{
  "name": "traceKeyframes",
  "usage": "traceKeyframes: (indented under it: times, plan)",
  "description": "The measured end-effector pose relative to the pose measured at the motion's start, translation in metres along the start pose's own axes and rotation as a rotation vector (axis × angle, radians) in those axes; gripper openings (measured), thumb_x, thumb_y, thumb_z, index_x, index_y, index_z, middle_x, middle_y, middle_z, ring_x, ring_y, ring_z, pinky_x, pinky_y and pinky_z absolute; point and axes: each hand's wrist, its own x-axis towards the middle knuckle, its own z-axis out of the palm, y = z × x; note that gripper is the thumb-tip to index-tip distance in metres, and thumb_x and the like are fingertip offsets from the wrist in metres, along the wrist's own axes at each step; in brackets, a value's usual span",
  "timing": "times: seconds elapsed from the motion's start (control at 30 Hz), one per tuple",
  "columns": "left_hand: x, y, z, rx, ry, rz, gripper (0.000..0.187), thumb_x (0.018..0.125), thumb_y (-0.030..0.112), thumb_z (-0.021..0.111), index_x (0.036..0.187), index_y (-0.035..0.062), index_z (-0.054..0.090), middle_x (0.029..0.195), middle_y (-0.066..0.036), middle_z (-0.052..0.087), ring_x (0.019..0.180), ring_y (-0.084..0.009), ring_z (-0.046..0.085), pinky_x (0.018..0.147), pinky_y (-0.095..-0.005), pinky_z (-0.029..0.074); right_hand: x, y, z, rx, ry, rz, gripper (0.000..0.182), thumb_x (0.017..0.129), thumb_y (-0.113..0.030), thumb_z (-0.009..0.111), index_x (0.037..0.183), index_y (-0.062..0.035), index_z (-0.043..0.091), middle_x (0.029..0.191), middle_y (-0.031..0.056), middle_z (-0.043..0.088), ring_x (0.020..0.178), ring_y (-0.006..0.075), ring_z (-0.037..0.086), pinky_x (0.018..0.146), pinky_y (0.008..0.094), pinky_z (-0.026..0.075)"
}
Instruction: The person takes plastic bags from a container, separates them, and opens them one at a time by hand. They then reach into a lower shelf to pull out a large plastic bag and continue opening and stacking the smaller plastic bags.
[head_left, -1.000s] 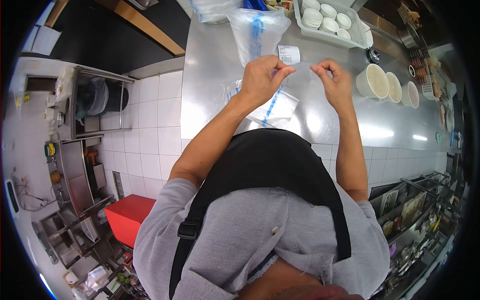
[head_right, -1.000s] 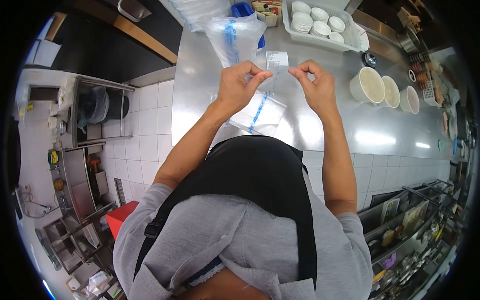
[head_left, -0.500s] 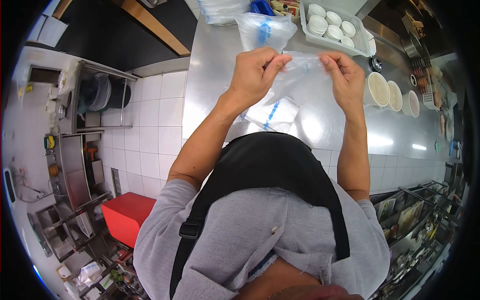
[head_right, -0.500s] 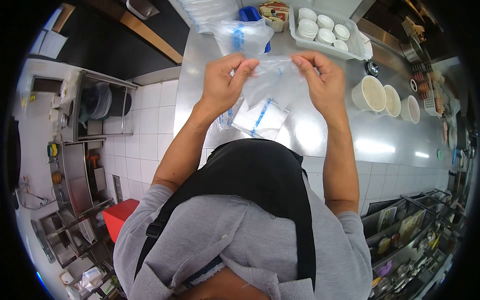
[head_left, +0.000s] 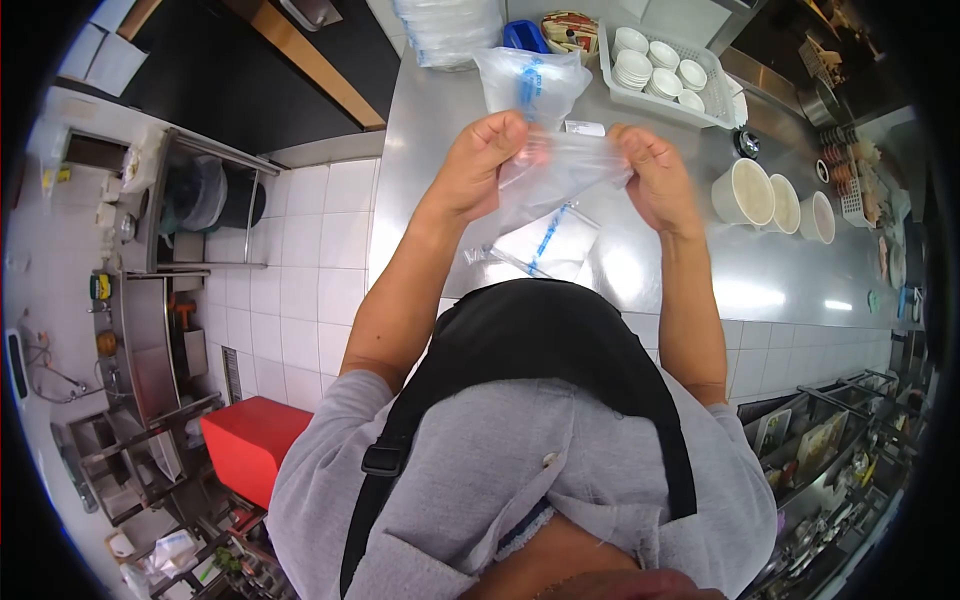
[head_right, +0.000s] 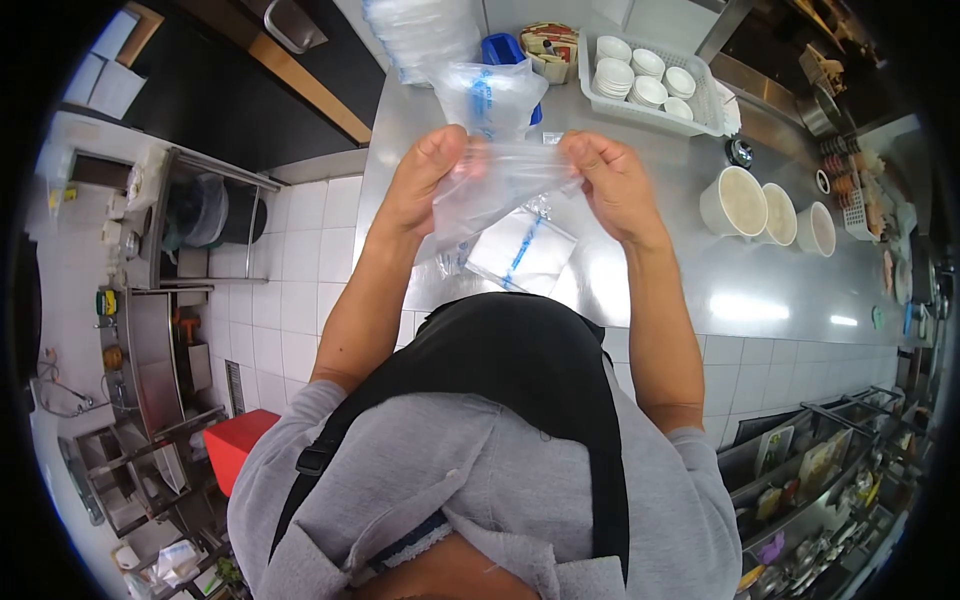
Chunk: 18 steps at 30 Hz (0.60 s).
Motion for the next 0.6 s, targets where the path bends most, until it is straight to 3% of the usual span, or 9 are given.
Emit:
traceKeyframes:
  times: [0.03, 0.13, 0.23, 0.33, 0.37, 0.5, 0.6]
  plan:
    - [-0.003, 0.003, -0.008, -0.089, -0.080, -0.047, 0.030, 0.103, 0.033, 0.066, 0.095, 0.0041, 0.071, 0.086, 0.003, 0.063, 0.072, -0.0046, 0.053, 0.063, -0.0213, 0.043, 0.002, 0.002, 0.010, 0.079, -0.019, -0.011, 0.031, 0.107, -0.031, 0.059, 0.090, -0.0055, 0.064, 0.091, -0.0013, 0.064, 0.084, 0.0078, 0.054, 0.079, 0.0225, 0.042]
    - [-0.008, 0.008, -0.021, 0.164, 0.045, -0.225, 0.022, 0.101, 0.030, 0.068, 0.094, 0.0093, 0.067, 0.078, 0.005, 0.059, 0.062, -0.0026, 0.046, 0.056, -0.0195, 0.037, 0.011, 0.002, 0.022, 0.231, 0.016, -0.077, 0.029, 0.109, -0.026, 0.055, 0.091, -0.0045, 0.063, 0.094, 0.0024, 0.067, 0.089, 0.0121, 0.060, 0.087, 0.0259, 0.046]
    - [-0.009, 0.019, -0.024, 0.393, 0.038, -0.374, 0.015, 0.100, 0.021, 0.067, 0.096, 0.0069, 0.069, 0.079, 0.004, 0.060, 0.060, -0.0020, 0.042, 0.053, -0.0192, 0.032, 0.022, -0.006, 0.017, 0.220, -0.011, -0.043, 0.026, 0.108, -0.023, 0.055, 0.093, -0.0039, 0.064, 0.096, 0.0044, 0.069, 0.090, 0.0130, 0.062, 0.087, 0.0271, 0.048]
    - [0.010, 0.043, -0.031, 0.255, 0.258, -0.184, 0.014, 0.099, 0.017, 0.068, 0.097, 0.0038, 0.070, 0.075, 0.004, 0.060, 0.058, -0.0029, 0.042, 0.053, -0.0197, 0.031, 0.045, -0.011, 0.013, 0.109, 0.074, -0.012, 0.022, 0.107, -0.021, 0.057, 0.096, -0.0043, 0.066, 0.095, 0.0046, 0.070, 0.086, 0.0117, 0.063, 0.083, 0.0271, 0.049]
    - [0.022, 0.050, -0.040, 0.172, 0.244, -0.094, 0.014, 0.098, 0.014, 0.067, 0.096, 0.0006, 0.072, 0.072, 0.004, 0.060, 0.056, -0.0032, 0.043, 0.050, -0.0206, 0.034, 0.054, -0.010, 0.013, 0.066, 0.128, -0.008, 0.021, 0.106, -0.021, 0.058, 0.097, -0.0045, 0.067, 0.094, 0.0045, 0.070, 0.085, 0.0112, 0.063, 0.082, 0.0270, 0.050]
    - [0.055, 0.054, -0.047, 0.354, 0.500, -0.151, 0.030, 0.098, 0.019, 0.066, 0.118, -0.0032, 0.069, 0.102, -0.011, 0.072, 0.087, -0.0164, 0.070, 0.079, -0.0265, 0.057, 0.091, 0.001, 0.018, -0.048, 0.315, 0.064, 0.020, 0.104, -0.023, 0.063, 0.098, -0.0042, 0.069, 0.082, 0.0019, 0.067, 0.069, 0.0101, 0.060, 0.064, 0.0263, 0.048]
    - [0.060, 0.016, -0.101, 0.120, 0.544, -0.201, 0.021, 0.096, 0.014, 0.068, 0.108, -0.0027, 0.073, 0.092, -0.008, 0.072, 0.077, -0.0129, 0.068, 0.069, -0.0278, 0.058, 0.105, 0.053, -0.001, -0.095, 0.345, 0.190, 0.019, 0.103, -0.021, 0.063, 0.097, -0.0040, 0.069, 0.072, 0.0009, 0.063, 0.058, 0.0102, 0.055, 0.052, 0.0263, 0.043]
